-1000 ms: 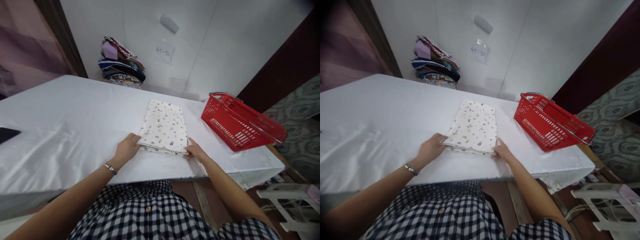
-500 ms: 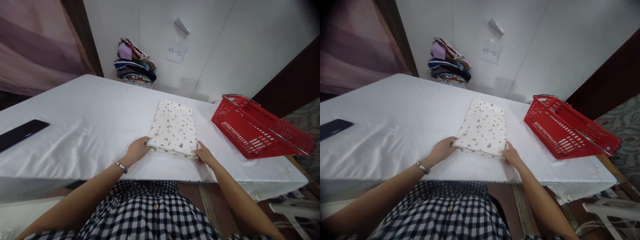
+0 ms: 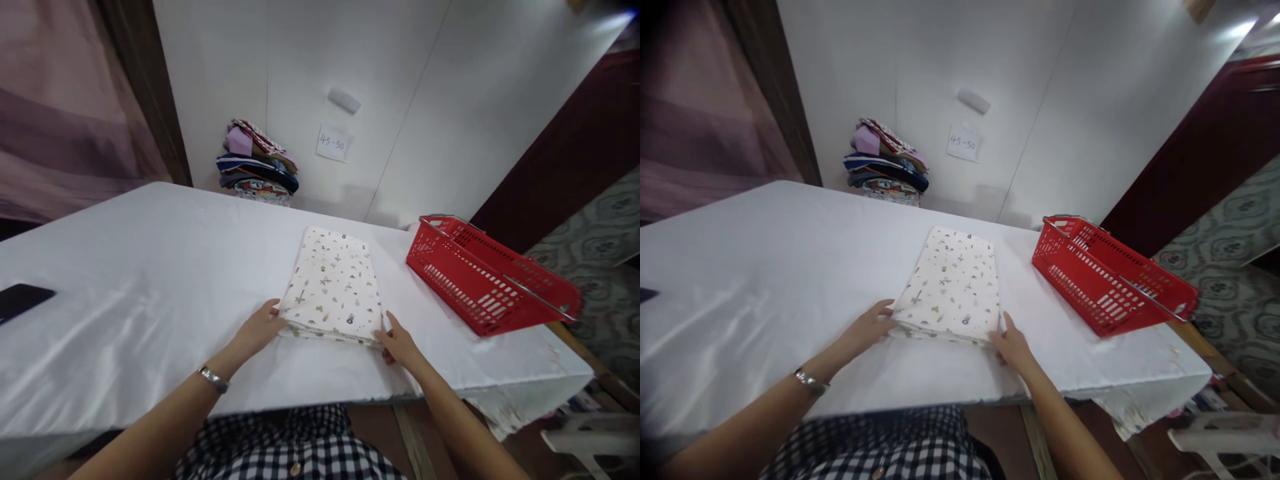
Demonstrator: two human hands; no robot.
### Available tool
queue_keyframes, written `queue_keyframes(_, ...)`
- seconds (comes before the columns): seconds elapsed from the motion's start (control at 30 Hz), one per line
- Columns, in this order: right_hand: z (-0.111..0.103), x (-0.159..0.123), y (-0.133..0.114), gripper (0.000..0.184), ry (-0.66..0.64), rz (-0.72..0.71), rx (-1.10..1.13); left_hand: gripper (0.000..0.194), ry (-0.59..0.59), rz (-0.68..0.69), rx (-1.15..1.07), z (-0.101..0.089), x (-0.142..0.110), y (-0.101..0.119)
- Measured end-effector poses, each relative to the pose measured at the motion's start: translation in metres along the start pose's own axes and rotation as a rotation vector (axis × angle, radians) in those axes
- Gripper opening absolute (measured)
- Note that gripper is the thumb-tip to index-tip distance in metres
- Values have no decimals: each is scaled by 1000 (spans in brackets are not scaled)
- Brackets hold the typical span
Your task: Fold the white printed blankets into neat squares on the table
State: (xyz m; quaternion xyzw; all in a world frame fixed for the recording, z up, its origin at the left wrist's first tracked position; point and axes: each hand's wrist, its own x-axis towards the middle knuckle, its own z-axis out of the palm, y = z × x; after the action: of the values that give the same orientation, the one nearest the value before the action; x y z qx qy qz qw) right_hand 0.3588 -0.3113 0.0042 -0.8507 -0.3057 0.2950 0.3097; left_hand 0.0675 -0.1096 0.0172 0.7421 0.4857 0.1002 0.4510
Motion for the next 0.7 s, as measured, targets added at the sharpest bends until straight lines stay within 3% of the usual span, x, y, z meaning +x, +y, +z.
queue_keyframes(0.1,2,-1,1,86,-1,20,131,69,18,-40,-73,6,10,4)
queue_keyframes(0.2,-1,-2,-3,90,-12,26,254,62,85,7,23,12,15,12)
queue_keyframes(0.27,0,-4,-12,91,-32,17,349,56,115,44,49,6,17,19)
queue_keyframes(0.37,21,-14,-33,93,-80,-1,510,53,222,88,58,-27,23,27)
queue_keyframes(0.47,70,-32,-60,102,-179,-37,657,53,360,86,121,-80,33,23)
queue_keyframes(0.6,129,-54,-88,112,-531,-163,645,53,458,-64,293,-139,44,-9)
queue_keyframes(0.7,131,-44,-93,97,-605,-241,548,55,414,-201,394,-157,48,-45)
